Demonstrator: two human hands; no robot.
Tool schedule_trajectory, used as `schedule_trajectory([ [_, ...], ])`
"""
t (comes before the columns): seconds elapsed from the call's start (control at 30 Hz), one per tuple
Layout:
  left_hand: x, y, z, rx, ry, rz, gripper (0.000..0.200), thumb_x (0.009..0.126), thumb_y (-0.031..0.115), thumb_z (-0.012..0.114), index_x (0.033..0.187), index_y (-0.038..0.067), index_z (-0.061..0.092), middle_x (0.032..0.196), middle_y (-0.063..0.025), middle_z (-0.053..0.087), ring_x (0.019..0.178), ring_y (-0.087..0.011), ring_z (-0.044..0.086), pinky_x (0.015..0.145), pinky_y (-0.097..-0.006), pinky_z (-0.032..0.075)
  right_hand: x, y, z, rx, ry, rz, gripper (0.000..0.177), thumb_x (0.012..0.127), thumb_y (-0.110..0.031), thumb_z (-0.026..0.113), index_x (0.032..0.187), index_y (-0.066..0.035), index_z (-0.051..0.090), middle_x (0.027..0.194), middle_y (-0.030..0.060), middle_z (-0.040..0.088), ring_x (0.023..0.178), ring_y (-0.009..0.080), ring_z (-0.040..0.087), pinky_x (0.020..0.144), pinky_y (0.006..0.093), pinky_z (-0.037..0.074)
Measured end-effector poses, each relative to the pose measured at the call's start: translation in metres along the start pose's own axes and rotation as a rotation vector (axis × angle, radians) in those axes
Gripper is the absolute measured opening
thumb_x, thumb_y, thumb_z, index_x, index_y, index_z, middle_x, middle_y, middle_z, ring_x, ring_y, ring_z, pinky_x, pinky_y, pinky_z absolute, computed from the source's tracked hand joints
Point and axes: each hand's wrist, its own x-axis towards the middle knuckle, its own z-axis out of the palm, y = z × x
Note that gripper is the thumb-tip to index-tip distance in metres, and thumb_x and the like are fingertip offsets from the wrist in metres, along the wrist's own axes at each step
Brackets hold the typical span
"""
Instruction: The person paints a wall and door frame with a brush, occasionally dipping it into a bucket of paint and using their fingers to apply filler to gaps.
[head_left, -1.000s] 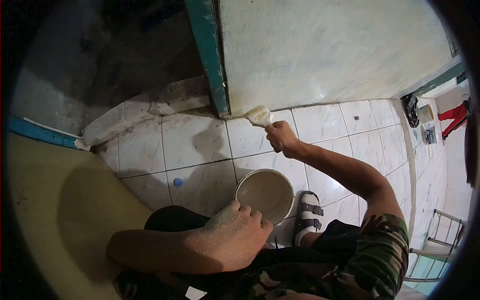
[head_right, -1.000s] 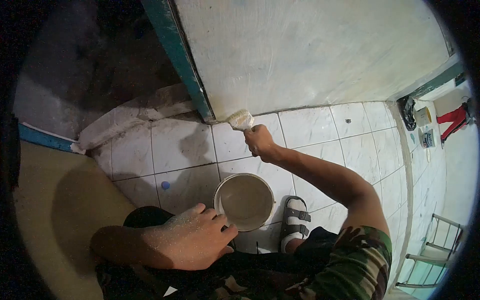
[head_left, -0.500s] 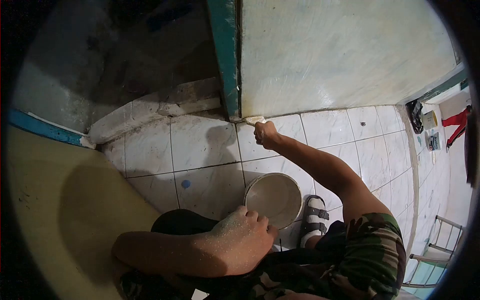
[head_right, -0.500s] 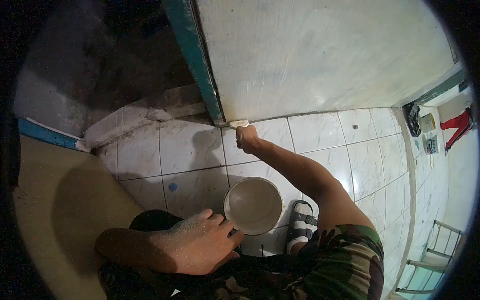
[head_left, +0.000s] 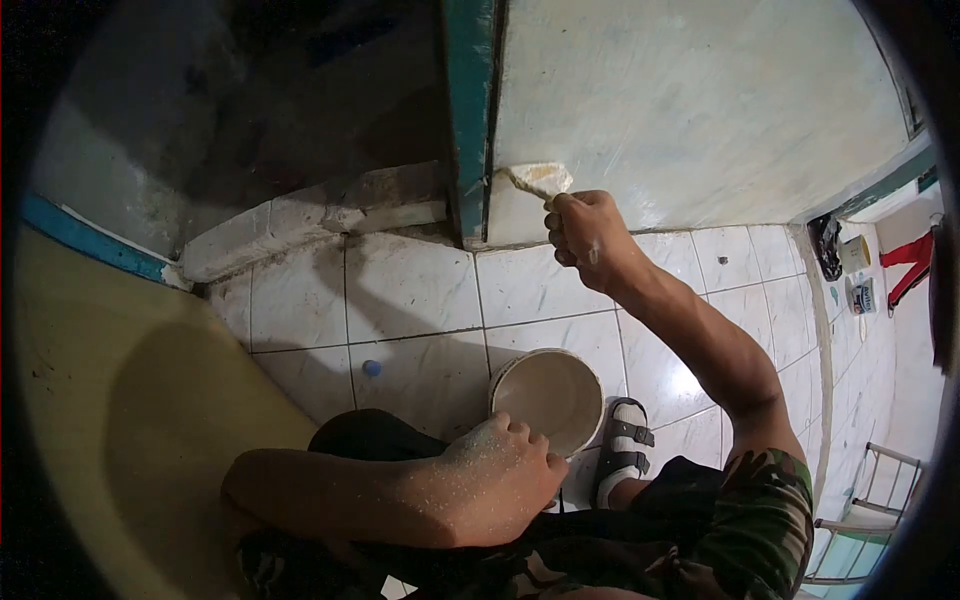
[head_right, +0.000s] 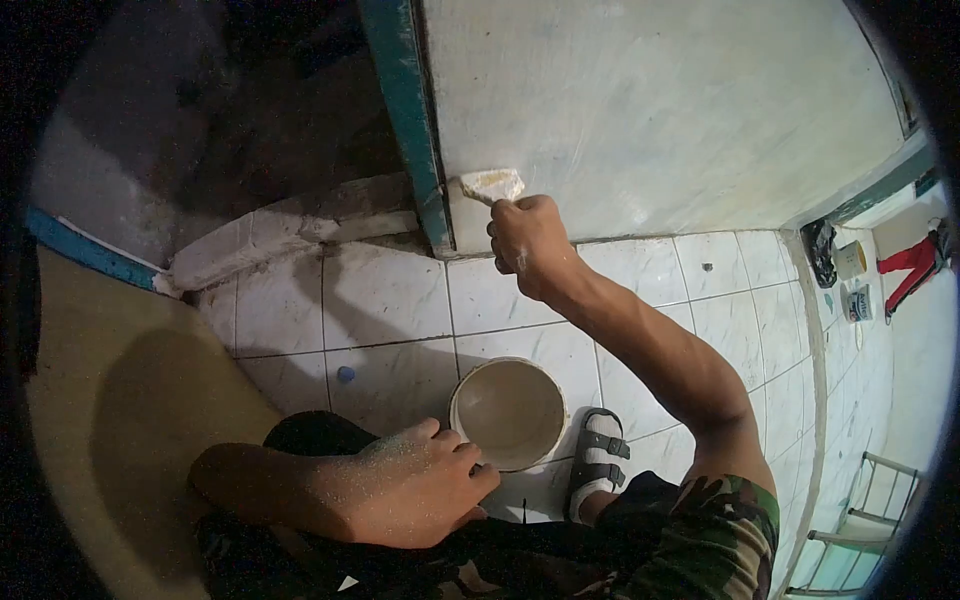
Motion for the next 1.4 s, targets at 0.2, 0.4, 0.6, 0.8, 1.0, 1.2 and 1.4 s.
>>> schedule_trajectory([
  [0.2, 0.002, -0.002, 0.009, 0.059, 0.032, 0.011, 0.040, 0.101, 0.031, 0.054, 0.117, -0.005, 0.057, 0.102, -0.0224, 0.066, 0.095, -0.0320, 0.067, 0.082, -0.0463, 0.050, -0.075, -0.051, -0.002, -0.066, -0.077, -0.202, 0.018, 0.102, -0.016, 0.048, 0.085, -0.008, 0.047, 0.067, -0.0055, 0.039, 0.048, 0.0030, 0.029, 0.041, 0.0226, 0.023],
  [0.4, 0.008, -0.005, 0.011, 0.052, 0.067, -0.003, 0.042, 0.101, 0.033, 0.055, 0.118, -0.005, 0.057, 0.102, -0.0229, 0.065, 0.094, -0.0329, 0.067, 0.083, -0.0471, 0.050, -0.085, -0.064, -0.018, -0.079, -0.048, -0.429, 0.019, 0.106, -0.022, 0.047, 0.102, -0.005, 0.054, 0.067, -0.0077, 0.040, 0.047, 0.0001, 0.029, 0.038, 0.0194, 0.023],
  [0.6, 0.012, -0.004, 0.001, 0.039, 0.002, -0.007, 0.042, 0.102, 0.032, 0.054, 0.119, -0.005, 0.057, 0.102, -0.0226, 0.066, 0.095, -0.0333, 0.067, 0.083, -0.0474, 0.050, 0.003, 0.037, -0.038, 0.036, 0.058, -0.549, 0.024, 0.106, -0.026, 0.053, 0.099, -0.004, 0.048, 0.063, -0.0039, 0.044, 0.054, 0.0038, 0.035, 0.045, 0.0245, 0.026],
  [0.8, 0.015, -0.004, 0.003, 0.019, 0.011, 0.003, 0.043, 0.103, 0.033, 0.052, 0.122, -0.006, 0.055, 0.105, -0.0246, 0.065, 0.095, -0.0343, 0.068, 0.082, -0.0480, 0.051, 0.047, 0.134, -0.064, -0.026, 0.166, -0.155, 0.025, 0.101, -0.027, 0.055, 0.098, -0.003, 0.052, 0.063, 0.0000, 0.049, 0.047, 0.0077, 0.041, 0.041, 0.0270, 0.030],
  [1.0, 0.015, 0.004, -0.001, 0.015, -0.006, -0.018, 0.040, 0.102, 0.029, 0.052, 0.118, -0.007, 0.060, 0.105, -0.0265, 0.067, 0.099, -0.0386, 0.069, 0.088, -0.0494, 0.051, 0.085, 0.169, -0.099, -0.008, 0.096, 0.203, 0.018, 0.094, -0.019, 0.052, 0.089, -0.002, 0.053, 0.063, 0.0033, 0.050, 0.042, 0.0122, 0.041, 0.037, 0.0317, 0.031],
  [1.2, 0.015, 0.011, -0.004, 0.031, -0.010, -0.032, 0.042, 0.102, 0.032, 0.052, 0.117, -0.006, 0.060, 0.103, -0.0268, 0.067, 0.098, -0.0393, 0.069, 0.087, -0.0497, 0.050, 0.066, 0.072, -0.091, -0.012, 0.109, 0.134, 0.018, 0.090, -0.008, 0.052, 0.073, -0.001, 0.051, 0.061, 0.0062, 0.048, 0.046, 0.0159, 0.043, 0.039, 0.0354, 0.030],
  [1.4, 0.014, 0.012, 0.004, -0.010, 0.019, -0.041, 0.040, 0.103, 0.032, 0.051, 0.120, -0.004, 0.058, 0.107, -0.0276, 0.065, 0.104, -0.0417, 0.066, 0.089, -0.0506, 0.049, -0.069, -0.097, -0.063, -0.030, 0.049, -0.156, 0.022, 0.096, -0.010, 0.051, 0.075, -0.005, 0.054, 0.064, -0.0023, 0.044, 0.047, 0.0079, 0.032, 0.042, 0.0262, 0.023],
])
